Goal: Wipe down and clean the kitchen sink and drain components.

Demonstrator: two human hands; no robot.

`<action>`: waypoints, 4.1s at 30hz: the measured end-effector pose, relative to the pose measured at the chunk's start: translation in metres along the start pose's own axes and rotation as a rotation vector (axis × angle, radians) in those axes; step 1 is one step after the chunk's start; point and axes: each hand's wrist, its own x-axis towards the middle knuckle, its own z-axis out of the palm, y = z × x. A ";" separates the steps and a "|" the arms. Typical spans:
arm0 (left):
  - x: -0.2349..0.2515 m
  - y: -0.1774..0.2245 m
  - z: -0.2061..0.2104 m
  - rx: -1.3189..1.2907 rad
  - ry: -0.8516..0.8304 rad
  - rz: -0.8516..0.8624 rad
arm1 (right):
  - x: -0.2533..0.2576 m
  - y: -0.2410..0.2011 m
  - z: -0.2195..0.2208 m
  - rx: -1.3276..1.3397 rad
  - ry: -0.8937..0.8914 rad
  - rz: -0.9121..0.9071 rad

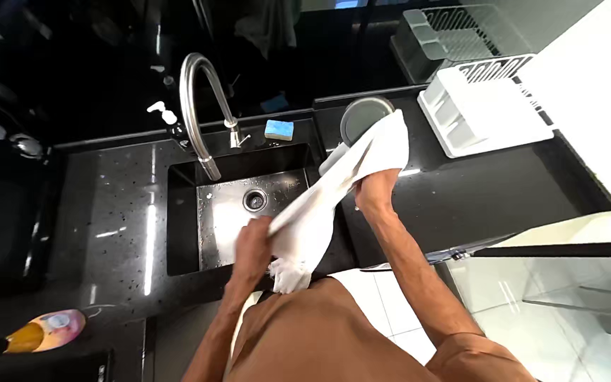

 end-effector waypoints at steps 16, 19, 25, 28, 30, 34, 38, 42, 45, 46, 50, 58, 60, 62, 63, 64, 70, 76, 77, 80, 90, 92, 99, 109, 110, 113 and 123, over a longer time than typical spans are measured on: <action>0.048 0.104 0.021 -0.870 0.373 0.109 | -0.042 -0.025 -0.013 -0.539 -0.533 -0.152; 0.060 0.103 0.024 -1.033 0.161 0.008 | -0.021 -0.042 -0.011 -0.846 -0.570 0.023; 0.102 0.153 0.037 -1.226 0.594 -0.056 | -0.054 -0.007 0.008 0.025 -0.098 -0.013; 0.099 0.154 0.038 -1.078 0.643 0.003 | -0.059 0.001 -0.002 0.056 -0.072 0.000; 0.092 0.138 0.031 -0.813 0.521 0.121 | -0.038 -0.001 -0.017 -0.190 -0.208 -0.155; 0.098 0.123 0.030 -0.929 0.287 0.113 | -0.009 -0.019 -0.019 -0.338 -0.340 -0.222; 0.101 0.146 0.048 -0.928 0.644 0.107 | -0.044 0.000 0.004 0.126 -0.062 0.006; 0.100 0.130 0.017 -0.680 0.300 0.090 | -0.020 0.008 -0.027 -0.333 -0.371 -0.265; 0.108 0.131 0.020 -0.766 0.305 0.079 | -0.005 0.001 -0.022 -0.246 -0.368 -0.165; 0.112 0.134 0.028 -0.801 0.420 0.123 | -0.010 0.003 -0.014 -0.146 -0.274 -0.113; 0.107 0.125 0.037 -0.757 0.429 0.181 | -0.033 0.006 -0.016 -0.147 -0.239 -0.115; 0.123 0.133 0.042 -0.893 0.398 -0.075 | -0.014 0.018 -0.022 -0.197 -0.290 -0.015; 0.127 0.128 0.038 -0.842 0.502 -0.011 | -0.034 0.024 -0.025 -0.157 -0.294 -0.114; 0.124 0.118 0.032 -0.813 0.435 -0.030 | -0.038 0.022 -0.029 -0.178 -0.381 -0.197; 0.120 0.108 0.033 -0.829 0.328 -0.066 | -0.034 0.019 -0.030 -0.213 -0.431 -0.238; 0.116 0.092 0.041 -0.898 0.241 -0.085 | -0.029 0.016 -0.028 -0.256 -0.471 -0.263; 0.107 0.107 0.042 -1.041 0.165 -0.075 | -0.025 -0.002 -0.031 -0.221 -0.529 -0.069; 0.128 0.111 0.062 -1.060 0.433 0.067 | -0.031 0.021 -0.031 -0.297 -0.515 -0.092; 0.130 0.107 0.068 -1.074 0.442 0.092 | -0.032 0.023 -0.031 -0.326 -0.488 -0.086; 0.135 0.105 0.082 -1.145 0.569 0.175 | -0.034 0.025 -0.024 -0.293 -0.374 -0.113; 0.129 0.135 0.038 -1.501 0.459 -0.300 | -0.028 0.028 -0.034 0.227 -0.387 0.034; 0.118 0.144 0.038 -1.554 0.432 -0.282 | -0.020 0.023 -0.031 0.431 -0.285 0.155; 0.055 0.121 0.037 -0.428 -0.340 0.167 | 0.021 -0.009 -0.048 0.304 -0.042 0.150; 0.078 0.148 0.022 -0.642 -0.318 0.147 | -0.016 0.001 -0.069 -0.033 -0.175 0.274; 0.079 0.148 0.028 -0.673 -0.347 0.126 | -0.017 0.001 -0.068 -0.060 -0.175 0.259; 0.078 0.150 0.040 -0.764 -0.272 0.058 | -0.011 0.008 -0.067 -0.016 -0.149 0.285; 0.190 0.178 0.111 -0.403 -0.312 0.228 | -0.032 0.034 -0.126 -0.016 -1.076 0.677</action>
